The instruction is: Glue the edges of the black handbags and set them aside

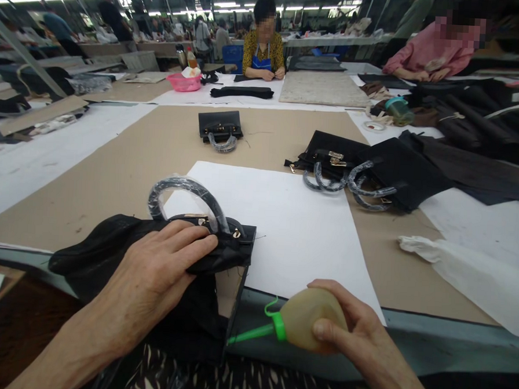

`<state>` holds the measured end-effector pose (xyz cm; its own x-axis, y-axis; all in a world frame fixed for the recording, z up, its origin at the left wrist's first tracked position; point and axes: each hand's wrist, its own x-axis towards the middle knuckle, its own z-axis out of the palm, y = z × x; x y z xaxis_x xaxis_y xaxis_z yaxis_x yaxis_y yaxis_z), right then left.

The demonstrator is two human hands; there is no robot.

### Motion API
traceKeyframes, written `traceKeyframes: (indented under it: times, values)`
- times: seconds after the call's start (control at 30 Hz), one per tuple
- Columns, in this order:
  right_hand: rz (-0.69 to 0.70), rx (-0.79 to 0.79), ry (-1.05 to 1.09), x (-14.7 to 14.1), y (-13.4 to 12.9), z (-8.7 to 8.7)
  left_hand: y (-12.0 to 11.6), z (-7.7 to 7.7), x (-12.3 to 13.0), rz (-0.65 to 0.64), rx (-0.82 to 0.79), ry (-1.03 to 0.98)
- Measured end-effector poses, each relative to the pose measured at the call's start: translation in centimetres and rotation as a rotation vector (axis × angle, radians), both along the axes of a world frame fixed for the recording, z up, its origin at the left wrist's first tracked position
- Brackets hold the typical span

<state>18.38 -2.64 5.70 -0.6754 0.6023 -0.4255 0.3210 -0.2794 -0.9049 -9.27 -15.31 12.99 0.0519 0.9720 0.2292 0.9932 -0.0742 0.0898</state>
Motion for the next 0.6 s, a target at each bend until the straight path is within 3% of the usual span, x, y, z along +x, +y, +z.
traceKeyframes:
  times: [0.3, 0.6]
  values:
    - [-0.044, 0.006, -0.026, -0.6, -0.2, -0.8, -0.1, 0.1, 0.1, 0.006, -0.008, -0.005]
    - [-0.028, -0.119, -0.004, 0.1, -0.9, -1.6, -0.1, 0.0, 0.0, 0.008, -0.006, -0.003]
